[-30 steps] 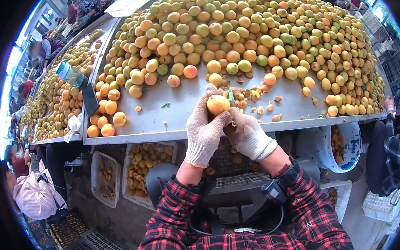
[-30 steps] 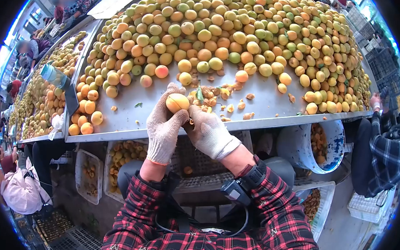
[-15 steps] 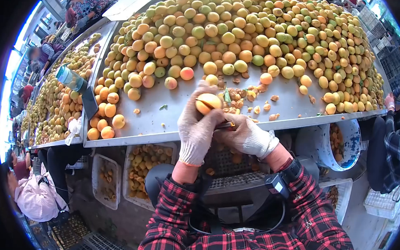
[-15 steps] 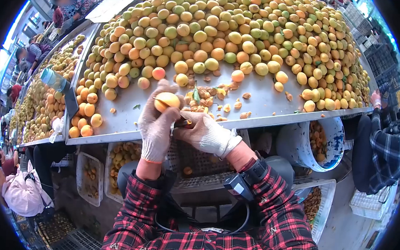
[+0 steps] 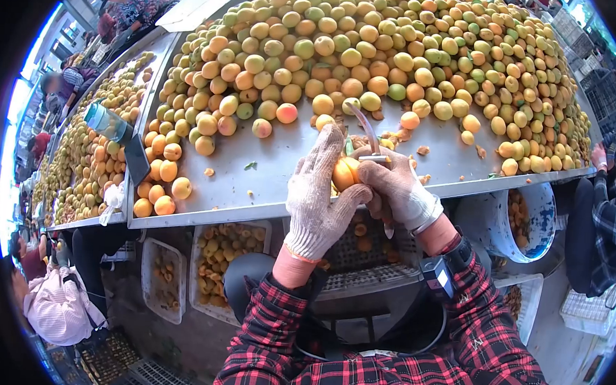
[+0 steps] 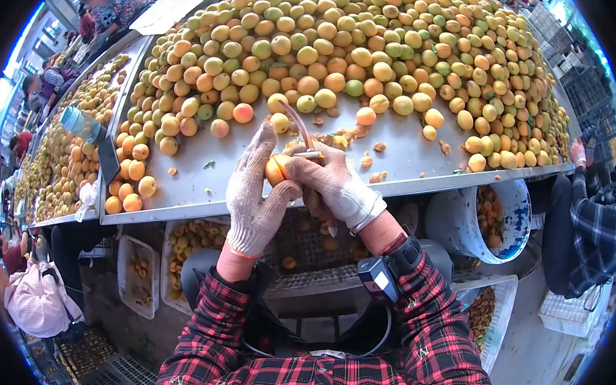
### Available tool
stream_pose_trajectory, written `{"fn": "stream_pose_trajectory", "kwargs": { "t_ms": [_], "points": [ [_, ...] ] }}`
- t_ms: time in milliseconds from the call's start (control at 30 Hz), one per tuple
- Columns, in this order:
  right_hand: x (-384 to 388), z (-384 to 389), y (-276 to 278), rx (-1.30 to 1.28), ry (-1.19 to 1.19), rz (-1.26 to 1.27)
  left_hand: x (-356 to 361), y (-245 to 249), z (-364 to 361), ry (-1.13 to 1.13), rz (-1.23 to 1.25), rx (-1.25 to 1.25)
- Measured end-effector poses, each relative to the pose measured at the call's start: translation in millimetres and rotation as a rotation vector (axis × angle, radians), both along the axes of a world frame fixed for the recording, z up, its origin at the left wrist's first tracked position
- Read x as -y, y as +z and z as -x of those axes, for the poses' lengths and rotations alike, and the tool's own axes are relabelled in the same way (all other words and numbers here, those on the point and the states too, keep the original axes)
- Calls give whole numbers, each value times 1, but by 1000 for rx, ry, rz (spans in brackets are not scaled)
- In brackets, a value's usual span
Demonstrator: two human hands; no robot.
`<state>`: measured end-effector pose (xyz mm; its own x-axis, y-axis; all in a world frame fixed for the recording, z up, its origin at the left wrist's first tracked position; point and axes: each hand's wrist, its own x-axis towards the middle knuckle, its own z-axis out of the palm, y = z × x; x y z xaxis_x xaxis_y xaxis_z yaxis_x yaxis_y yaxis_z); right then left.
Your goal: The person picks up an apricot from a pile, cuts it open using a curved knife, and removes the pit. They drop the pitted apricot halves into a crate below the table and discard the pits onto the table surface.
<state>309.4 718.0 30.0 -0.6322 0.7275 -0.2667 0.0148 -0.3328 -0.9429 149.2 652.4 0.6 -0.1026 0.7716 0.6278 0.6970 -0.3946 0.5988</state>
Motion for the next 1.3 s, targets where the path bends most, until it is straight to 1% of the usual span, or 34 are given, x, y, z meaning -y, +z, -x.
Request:
{"fn": "stream_pose_trajectory", "kwargs": {
  "t_ms": [100, 167, 233, 300, 333, 367, 400, 433, 500, 533, 600, 633, 700, 733, 800, 833, 900, 933, 967, 1033, 1067, 1100, 1167, 1200, 1233, 1300],
  "points": [
    [2, 4, -7, -25, 23, -8, 1, -1, -3, -26, -42, 23],
    [6, 8, -3, 17, 2, -89, 1, -6, -6, -16, -58, 60],
    [8, 11, -6, 3, -28, -123, 1, -11, -10, -7, -76, 97],
    [9, 16, -15, -9, -59, -154, 3, -15, -15, 2, 3, 296],
    [8, 19, -24, -8, -98, -232, 1, -20, -17, 1, 3, 296],
    [9, 23, -29, -9, -136, -310, -2, -27, -20, 16, -33, 357],
    [12, 29, -26, -95, -192, -329, -4, -28, -21, 31, -69, 419],
    [15, 31, -23, -95, -191, -329, -3, -29, -22, 32, -69, 419],
    [18, 32, -19, -106, -229, -326, 1, -27, -24, 63, 67, 571],
    [19, 33, -20, -105, -228, -325, 0, -28, -25, 65, 68, 572],
    [19, 33, -22, -43, -238, -426, -1, -28, -26, 7, 47, 821],
    [18, 33, -22, -42, -238, -427, 0, -24, -25, 6, 47, 821],
    [18, 32, -22, -39, -229, -573, 3, -14, -23, -14, 94, 838],
    [17, 31, -23, -38, -228, -572, 4, -16, -21, -13, 95, 839],
    [12, 27, -25, 57, -185, -864, 4, -22, -16, -113, 194, 1138],
    [11, 25, -24, 57, -185, -864, 3, -23, -15, -113, 193, 1138],
    [10, 22, -22, 88, -129, -999, -1, -25, -13, -141, 205, 1275],
    [10, 23, -21, 59, -128, -1016, -1, -25, -8, -152, 287, 1415],
    [8, 21, -20, 59, -130, -1015, 0, -24, -6, -153, 289, 1414],
    [5, 16, -19, 113, 6, -1129, 5, -13, -4, -151, 389, 1582],
    [6, 17, -19, 42, -27, -1139, 6, -14, -3, -201, 380, 1598],
    [8, 17, -19, 43, -30, -1136, 7, -12, -4, -201, 385, 1597],
    [12, 17, -21, 74, -72, -1037, 8, -9, -8, -180, 328, 1452],
    [11, 17, -22, 75, -76, -1034, 6, -11, -7, -130, 322, 1234],
    [11, 16, -24, 89, -82, -1027, 8, -11, -7, -130, 327, 1233],
    [12, 15, -26, 104, -91, -1016, 11, -8, -10, -1, 341, 849]
  ]
}}
